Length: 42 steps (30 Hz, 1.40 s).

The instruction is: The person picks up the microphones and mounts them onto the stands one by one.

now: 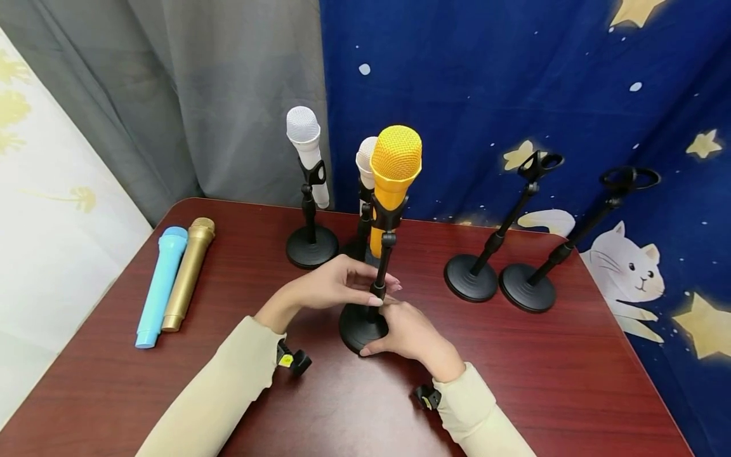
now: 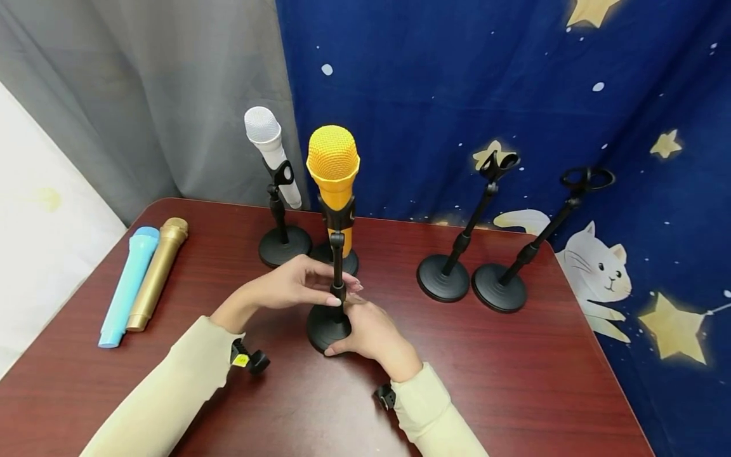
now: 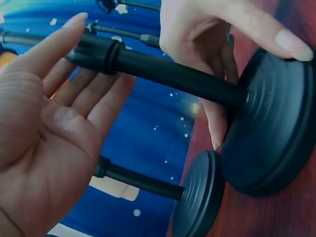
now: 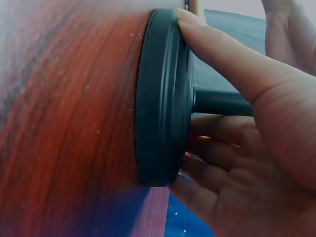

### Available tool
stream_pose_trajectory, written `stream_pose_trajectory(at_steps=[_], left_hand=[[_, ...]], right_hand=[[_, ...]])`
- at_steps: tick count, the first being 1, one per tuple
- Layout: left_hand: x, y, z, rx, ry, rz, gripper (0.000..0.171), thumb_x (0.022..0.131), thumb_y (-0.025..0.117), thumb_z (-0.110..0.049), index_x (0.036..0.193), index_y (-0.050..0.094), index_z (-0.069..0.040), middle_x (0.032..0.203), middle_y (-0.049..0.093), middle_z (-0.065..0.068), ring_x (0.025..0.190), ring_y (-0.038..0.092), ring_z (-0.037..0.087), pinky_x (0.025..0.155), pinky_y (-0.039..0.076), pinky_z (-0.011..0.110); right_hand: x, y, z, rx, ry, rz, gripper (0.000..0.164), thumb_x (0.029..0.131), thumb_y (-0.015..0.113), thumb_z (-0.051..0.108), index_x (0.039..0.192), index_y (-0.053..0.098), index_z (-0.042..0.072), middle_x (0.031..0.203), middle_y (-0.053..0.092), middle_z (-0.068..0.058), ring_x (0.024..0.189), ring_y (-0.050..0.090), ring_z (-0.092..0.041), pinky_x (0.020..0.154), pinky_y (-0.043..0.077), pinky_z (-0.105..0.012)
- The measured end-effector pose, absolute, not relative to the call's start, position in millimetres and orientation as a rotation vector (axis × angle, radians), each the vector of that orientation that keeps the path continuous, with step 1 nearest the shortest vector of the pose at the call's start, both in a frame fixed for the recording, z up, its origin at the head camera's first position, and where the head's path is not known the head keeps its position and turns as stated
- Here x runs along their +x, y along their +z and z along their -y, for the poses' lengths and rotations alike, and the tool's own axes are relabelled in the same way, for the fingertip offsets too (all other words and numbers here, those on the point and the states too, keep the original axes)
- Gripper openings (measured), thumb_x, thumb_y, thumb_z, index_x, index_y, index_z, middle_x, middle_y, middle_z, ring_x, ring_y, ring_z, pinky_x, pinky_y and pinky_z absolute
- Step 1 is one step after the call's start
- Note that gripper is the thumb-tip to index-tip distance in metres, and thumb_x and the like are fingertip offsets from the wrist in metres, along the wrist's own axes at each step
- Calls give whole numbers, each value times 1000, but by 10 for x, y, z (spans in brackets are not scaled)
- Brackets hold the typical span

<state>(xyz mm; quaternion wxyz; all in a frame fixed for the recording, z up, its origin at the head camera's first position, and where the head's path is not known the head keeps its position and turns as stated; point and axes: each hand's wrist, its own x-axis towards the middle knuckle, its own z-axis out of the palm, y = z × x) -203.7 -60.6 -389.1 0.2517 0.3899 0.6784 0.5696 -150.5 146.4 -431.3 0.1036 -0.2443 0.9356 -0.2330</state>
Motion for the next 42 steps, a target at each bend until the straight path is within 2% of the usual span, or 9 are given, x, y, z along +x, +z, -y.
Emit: stream_pose_trajectory(at_steps=[4,6,11,18,29,36,42], left_hand=[[-2170,-3919,569,1092,1553,-1727,39,92,73,-7,130,67,-1,131,69,15,126,64,37,104,54,36],[-2221,-3932,561,1107,1535,-1683,39,92,72,-6,130,66,0,130,70,16,124,65,34,104,54,38],[-2281,-3954,551,1123,1493,-1676,32,91,73,-6,122,69,3,119,74,19,114,72,25,101,56,38],[-2251,-3951,544,1112,1519,-1721,27,90,74,-4,116,71,5,112,75,20,107,73,19,98,58,37],[-2045,-3967,525,1003,1650,-1873,28,88,76,-2,115,73,3,112,75,21,104,74,25,91,60,33],[-1802,-4002,435,810,1734,-2217,27,84,82,-13,110,78,-8,103,80,7,100,75,12,87,60,25],[-1594,-4013,296,608,1890,-2427,33,79,87,-14,109,78,-6,100,80,8,90,78,15,77,61,24]], right_hand=[[-1511,-4310,-1454,-730,-688,-2768,68,67,93,45,116,70,4,130,67,-8,110,67,-27,91,55,-45],[-1512,-4307,-1451,-735,-683,-2773,65,67,93,45,114,71,5,127,69,-8,108,68,-25,91,55,-45],[-1505,-4307,-1447,-739,-672,-2778,67,67,93,45,116,71,6,121,72,-10,107,69,-26,89,56,-45],[-1492,-4297,-1441,-719,-665,-2778,71,66,93,45,120,70,5,123,71,-13,108,69,-29,89,56,-48],[-1483,-4297,-1434,-688,-654,-2806,68,64,94,47,114,73,6,117,73,-10,101,70,-28,83,57,-46],[-1482,-4292,-1429,-674,-662,-2816,75,64,94,47,122,70,7,123,71,-12,107,69,-28,87,56,-46],[-1475,-4306,-1432,-619,-647,-2824,70,61,95,47,112,68,8,105,75,-10,94,70,-24,81,56,-42]])
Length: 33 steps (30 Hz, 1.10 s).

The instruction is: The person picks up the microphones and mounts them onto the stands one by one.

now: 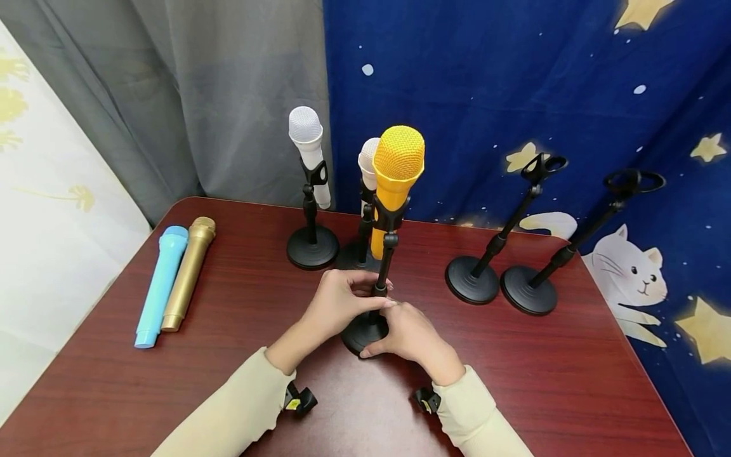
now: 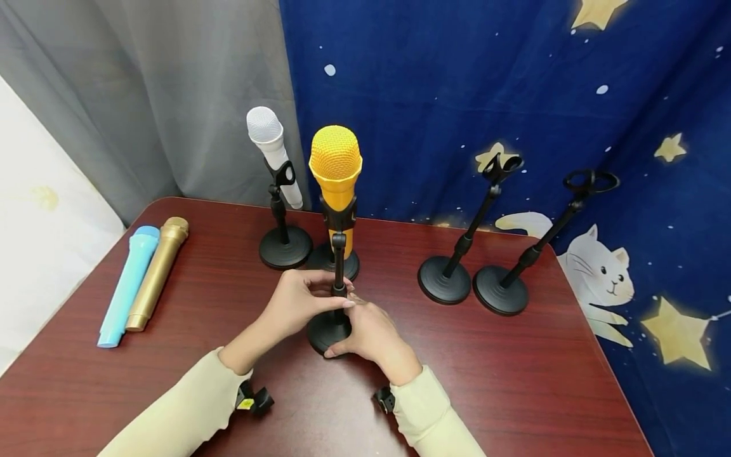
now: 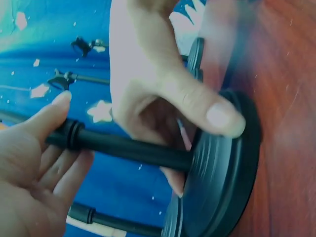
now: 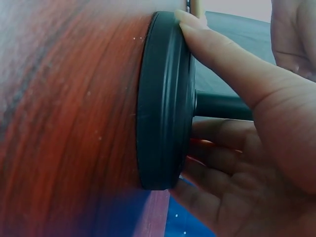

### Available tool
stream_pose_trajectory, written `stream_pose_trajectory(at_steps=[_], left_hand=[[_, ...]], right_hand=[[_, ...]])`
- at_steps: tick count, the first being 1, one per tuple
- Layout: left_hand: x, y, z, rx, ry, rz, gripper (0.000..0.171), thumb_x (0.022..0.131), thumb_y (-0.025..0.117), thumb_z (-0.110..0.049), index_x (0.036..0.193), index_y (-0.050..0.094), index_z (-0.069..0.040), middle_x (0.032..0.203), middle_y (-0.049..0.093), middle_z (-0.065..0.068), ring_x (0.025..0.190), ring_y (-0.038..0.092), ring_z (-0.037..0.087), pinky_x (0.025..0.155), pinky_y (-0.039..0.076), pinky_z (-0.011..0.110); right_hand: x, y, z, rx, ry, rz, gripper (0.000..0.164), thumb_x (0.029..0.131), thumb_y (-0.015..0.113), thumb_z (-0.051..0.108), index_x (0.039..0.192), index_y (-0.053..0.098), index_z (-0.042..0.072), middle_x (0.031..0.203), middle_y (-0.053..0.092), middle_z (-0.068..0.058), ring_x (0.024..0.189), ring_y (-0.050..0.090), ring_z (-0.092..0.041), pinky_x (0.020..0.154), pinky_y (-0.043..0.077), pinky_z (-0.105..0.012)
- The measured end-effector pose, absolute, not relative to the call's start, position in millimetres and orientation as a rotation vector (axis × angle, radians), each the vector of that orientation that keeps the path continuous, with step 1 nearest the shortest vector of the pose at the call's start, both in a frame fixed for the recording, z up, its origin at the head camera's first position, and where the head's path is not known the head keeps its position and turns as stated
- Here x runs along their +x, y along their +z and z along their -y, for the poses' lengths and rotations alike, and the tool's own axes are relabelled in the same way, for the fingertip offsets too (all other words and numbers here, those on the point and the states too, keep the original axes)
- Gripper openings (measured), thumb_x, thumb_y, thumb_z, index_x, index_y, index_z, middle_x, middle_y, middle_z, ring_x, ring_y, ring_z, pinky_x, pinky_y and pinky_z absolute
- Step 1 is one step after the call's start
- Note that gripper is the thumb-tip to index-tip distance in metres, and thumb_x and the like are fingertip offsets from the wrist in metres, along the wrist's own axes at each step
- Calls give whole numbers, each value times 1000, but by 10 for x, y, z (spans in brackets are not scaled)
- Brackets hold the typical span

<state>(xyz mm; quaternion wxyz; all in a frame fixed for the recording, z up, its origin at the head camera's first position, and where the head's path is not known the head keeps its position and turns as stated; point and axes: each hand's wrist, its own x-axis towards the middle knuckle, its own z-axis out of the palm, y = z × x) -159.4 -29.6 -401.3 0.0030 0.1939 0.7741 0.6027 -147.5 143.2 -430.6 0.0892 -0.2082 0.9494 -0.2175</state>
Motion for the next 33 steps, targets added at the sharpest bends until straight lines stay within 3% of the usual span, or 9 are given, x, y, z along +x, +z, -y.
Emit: stream_pose_trajectory(at_steps=[9,15,19,22,26,33], left_hand=[[-1497,-4051,147,420,1848,-2790,34,69,94,-26,92,73,-14,84,77,0,71,72,7,66,59,21],[-1530,-4127,108,463,1857,-2763,38,75,91,-33,94,63,-16,85,70,-2,72,66,8,66,55,22],[-1563,-4153,179,614,1982,-2469,35,82,86,-24,110,69,-13,104,75,3,92,72,16,83,58,23],[-1612,-4129,281,718,2089,-2169,39,87,79,-11,124,67,-3,120,74,14,110,72,22,96,57,27],[-1683,-4053,430,784,2076,-1991,41,89,75,-4,128,64,4,124,70,24,116,71,24,100,55,29],[-1865,-3947,551,1022,1706,-1928,41,96,69,-10,136,62,-3,136,67,12,129,63,21,107,51,29]], right_hand=[[-1461,-4315,-1456,-614,-689,-2794,73,63,95,44,122,69,9,119,73,-11,104,69,-27,89,55,-45],[-1456,-4339,-1464,-638,-741,-2783,82,64,96,41,131,63,9,125,71,-11,109,68,-27,91,55,-46],[-1451,-4356,-1457,-651,-751,-2793,83,62,96,41,131,63,8,123,71,-11,107,68,-26,91,55,-45],[-1462,-4352,-1443,-645,-715,-2819,71,61,96,44,115,68,8,108,74,-8,97,69,-23,84,55,-42],[-1478,-4336,-1430,-647,-661,-2845,61,59,96,48,98,68,11,94,72,-2,88,67,-18,77,54,-37],[-1480,-4332,-1432,-661,-680,-2824,75,61,96,48,117,66,9,103,75,-4,96,69,-21,83,56,-40]])
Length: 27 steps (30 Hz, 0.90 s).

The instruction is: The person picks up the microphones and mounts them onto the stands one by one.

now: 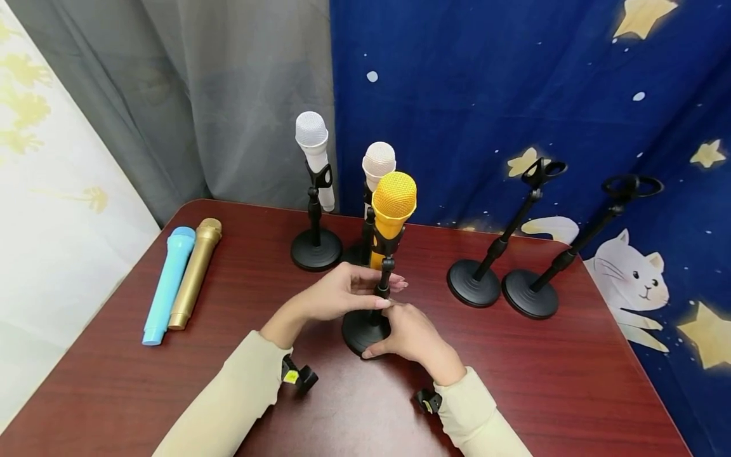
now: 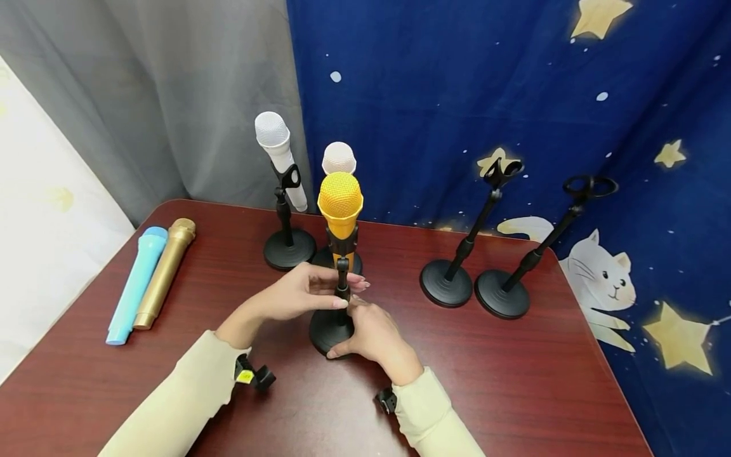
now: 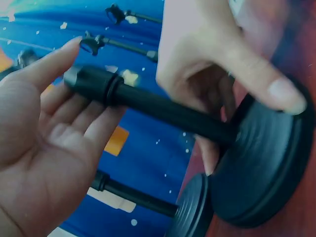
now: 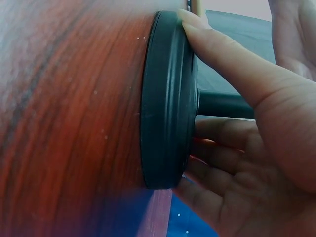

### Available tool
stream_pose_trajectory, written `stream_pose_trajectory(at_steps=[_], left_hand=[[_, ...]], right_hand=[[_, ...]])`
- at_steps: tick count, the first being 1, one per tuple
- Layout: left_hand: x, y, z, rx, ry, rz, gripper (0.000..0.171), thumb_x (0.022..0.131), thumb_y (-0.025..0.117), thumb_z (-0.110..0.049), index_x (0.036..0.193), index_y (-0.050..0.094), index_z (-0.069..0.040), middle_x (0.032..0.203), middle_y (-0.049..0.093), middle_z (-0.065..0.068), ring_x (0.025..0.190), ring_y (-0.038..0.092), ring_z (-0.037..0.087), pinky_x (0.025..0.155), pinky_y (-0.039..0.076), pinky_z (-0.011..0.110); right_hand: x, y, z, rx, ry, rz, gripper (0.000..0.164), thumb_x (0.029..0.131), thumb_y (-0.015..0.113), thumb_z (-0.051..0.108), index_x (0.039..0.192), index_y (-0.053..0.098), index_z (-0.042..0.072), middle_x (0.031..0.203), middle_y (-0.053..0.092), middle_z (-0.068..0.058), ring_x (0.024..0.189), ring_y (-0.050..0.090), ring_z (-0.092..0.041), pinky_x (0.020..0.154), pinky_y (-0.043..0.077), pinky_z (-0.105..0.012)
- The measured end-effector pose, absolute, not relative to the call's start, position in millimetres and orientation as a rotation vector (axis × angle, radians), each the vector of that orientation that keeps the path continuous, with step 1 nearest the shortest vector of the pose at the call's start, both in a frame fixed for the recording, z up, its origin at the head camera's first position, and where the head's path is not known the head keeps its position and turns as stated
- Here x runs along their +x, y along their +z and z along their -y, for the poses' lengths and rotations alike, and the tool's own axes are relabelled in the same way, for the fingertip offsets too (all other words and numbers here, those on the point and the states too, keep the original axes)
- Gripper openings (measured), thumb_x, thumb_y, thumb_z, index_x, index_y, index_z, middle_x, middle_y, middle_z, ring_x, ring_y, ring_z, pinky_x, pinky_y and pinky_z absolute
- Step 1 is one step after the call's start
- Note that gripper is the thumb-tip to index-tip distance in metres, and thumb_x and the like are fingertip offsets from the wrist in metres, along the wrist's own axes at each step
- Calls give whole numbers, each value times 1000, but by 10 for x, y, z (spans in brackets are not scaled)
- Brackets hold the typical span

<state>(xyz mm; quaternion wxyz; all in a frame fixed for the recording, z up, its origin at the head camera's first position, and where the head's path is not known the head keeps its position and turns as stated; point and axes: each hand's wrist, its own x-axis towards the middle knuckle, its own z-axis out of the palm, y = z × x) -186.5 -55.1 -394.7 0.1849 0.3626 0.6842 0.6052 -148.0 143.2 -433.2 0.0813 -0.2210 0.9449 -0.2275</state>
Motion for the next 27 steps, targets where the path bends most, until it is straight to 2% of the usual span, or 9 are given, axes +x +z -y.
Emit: stream_pose_trajectory(at_steps=[3,6,10,14,21,27], left_hand=[[-1970,-3939,549,1085,1621,-1897,35,97,67,-10,132,65,-4,132,69,11,126,65,20,106,52,30],[-2015,-3937,539,1087,1598,-1912,27,95,70,-10,122,71,-4,121,74,12,114,71,19,99,56,31],[-1987,-3933,499,1006,1663,-1962,22,89,77,-8,110,75,-3,107,77,14,100,75,20,91,60,33],[-1919,-3951,451,898,1776,-2016,24,84,81,-5,107,76,0,103,78,17,96,76,19,88,61,33],[-1748,-3999,358,771,1927,-2140,22,84,81,-7,105,75,-2,101,77,16,93,76,14,86,61,29],[-1508,-4074,197,571,2114,-2531,36,75,91,-18,105,75,-9,100,77,8,87,77,15,81,62,29]], right_hand=[[-1484,-4334,-1440,-670,-679,-2825,74,61,95,48,116,67,9,98,74,-3,93,69,-20,81,56,-40],[-1486,-4343,-1440,-682,-653,-2829,68,61,95,50,109,69,9,96,74,-3,91,69,-20,79,55,-39],[-1484,-4338,-1441,-670,-644,-2832,69,61,95,50,108,70,6,102,75,-7,95,70,-24,82,57,-42],[-1487,-4318,-1442,-650,-655,-2829,72,61,95,49,109,70,2,105,75,-12,97,70,-27,84,57,-44],[-1493,-4319,-1445,-643,-644,-2822,69,61,95,49,106,70,3,105,75,-11,96,70,-26,84,56,-43],[-1478,-4322,-1452,-661,-698,-2808,74,61,96,44,120,69,9,113,74,-8,100,69,-24,86,55,-43]])
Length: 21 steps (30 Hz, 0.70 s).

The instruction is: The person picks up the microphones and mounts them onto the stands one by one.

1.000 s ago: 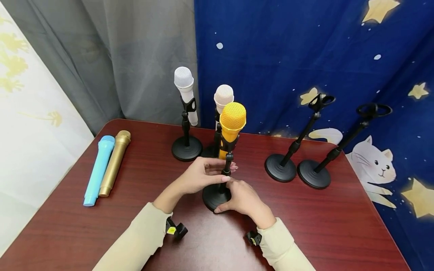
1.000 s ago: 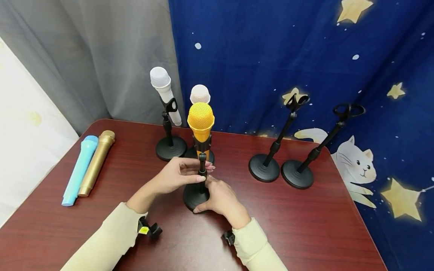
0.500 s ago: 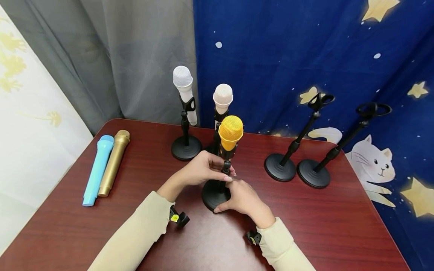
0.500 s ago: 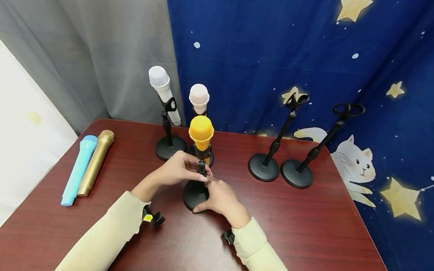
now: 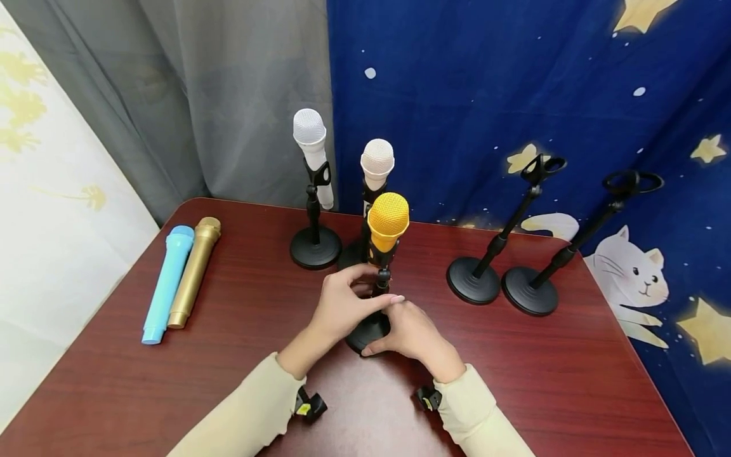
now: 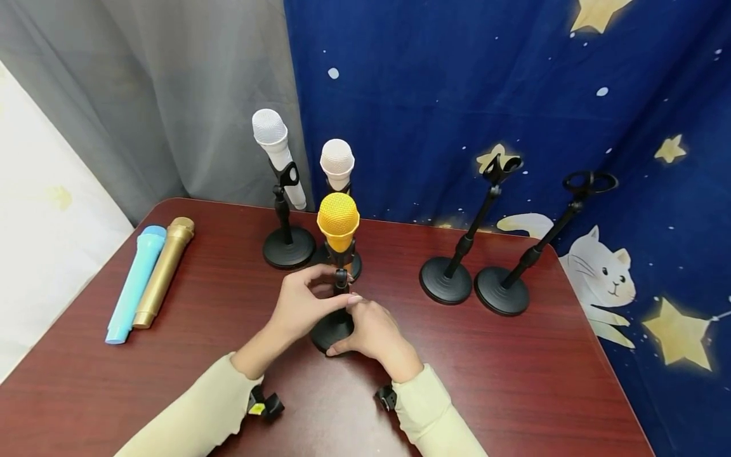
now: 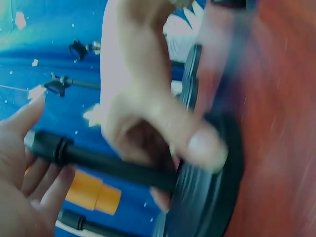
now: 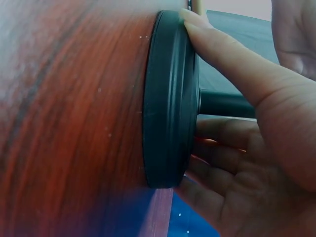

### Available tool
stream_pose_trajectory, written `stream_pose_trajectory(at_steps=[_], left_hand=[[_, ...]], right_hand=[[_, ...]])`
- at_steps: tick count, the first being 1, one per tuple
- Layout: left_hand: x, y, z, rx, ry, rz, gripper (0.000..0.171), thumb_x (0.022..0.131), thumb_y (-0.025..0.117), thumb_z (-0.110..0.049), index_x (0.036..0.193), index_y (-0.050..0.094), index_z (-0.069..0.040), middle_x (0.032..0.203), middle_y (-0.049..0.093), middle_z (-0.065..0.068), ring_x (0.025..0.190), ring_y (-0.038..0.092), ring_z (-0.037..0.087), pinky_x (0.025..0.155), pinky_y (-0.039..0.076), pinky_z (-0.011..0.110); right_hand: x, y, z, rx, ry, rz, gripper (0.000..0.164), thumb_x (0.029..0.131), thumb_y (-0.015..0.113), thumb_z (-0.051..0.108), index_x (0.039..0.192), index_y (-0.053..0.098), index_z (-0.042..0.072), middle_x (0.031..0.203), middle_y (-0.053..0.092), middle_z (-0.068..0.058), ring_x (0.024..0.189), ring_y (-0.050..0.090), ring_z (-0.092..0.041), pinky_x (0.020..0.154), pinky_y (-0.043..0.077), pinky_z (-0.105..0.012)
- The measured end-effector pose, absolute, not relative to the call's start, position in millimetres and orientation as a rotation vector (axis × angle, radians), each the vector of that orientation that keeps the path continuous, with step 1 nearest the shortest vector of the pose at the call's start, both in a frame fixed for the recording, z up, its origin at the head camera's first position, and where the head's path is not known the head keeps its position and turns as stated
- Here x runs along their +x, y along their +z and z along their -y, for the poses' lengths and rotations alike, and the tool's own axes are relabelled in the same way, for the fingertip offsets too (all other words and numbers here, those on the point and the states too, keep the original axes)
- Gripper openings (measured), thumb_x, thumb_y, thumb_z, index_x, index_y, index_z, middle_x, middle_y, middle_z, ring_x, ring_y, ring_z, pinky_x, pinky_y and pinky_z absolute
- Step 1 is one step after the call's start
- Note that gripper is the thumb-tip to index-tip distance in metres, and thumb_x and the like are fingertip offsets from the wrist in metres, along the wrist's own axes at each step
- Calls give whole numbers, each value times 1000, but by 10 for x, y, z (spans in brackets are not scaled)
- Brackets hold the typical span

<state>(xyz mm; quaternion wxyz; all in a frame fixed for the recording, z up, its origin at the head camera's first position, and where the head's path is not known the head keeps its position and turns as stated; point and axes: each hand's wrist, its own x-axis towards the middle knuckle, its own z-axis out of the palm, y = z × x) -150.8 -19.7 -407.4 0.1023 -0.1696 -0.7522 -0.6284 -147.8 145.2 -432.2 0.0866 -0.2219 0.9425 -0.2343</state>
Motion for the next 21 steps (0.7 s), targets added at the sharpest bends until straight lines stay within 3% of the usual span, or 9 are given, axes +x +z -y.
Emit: stream_pose_trajectory(at_steps=[9,16,21], left_hand=[[-1341,-4157,-29,-234,-1601,2058,32,79,89,-27,100,71,-10,98,71,3,88,72,12,77,62,27],[-1313,-4125,-202,-82,-1522,2070,39,75,91,-32,96,67,-10,93,69,3,88,68,17,76,60,32],[-1317,-4111,-166,-61,-1517,2076,34,73,92,-26,90,68,-10,89,69,2,81,69,14,70,60,32]], right_hand=[[-1469,-4317,-1462,-672,-731,-2810,86,62,96,43,135,62,10,125,73,-5,107,70,-27,93,56,-45],[-1470,-4325,-1481,-660,-730,-2869,73,60,98,35,120,67,5,102,76,-8,89,71,-24,79,57,-43],[-1465,-4330,-1461,-677,-733,-2853,78,60,97,40,125,66,8,109,76,-8,95,72,-27,84,57,-45]])
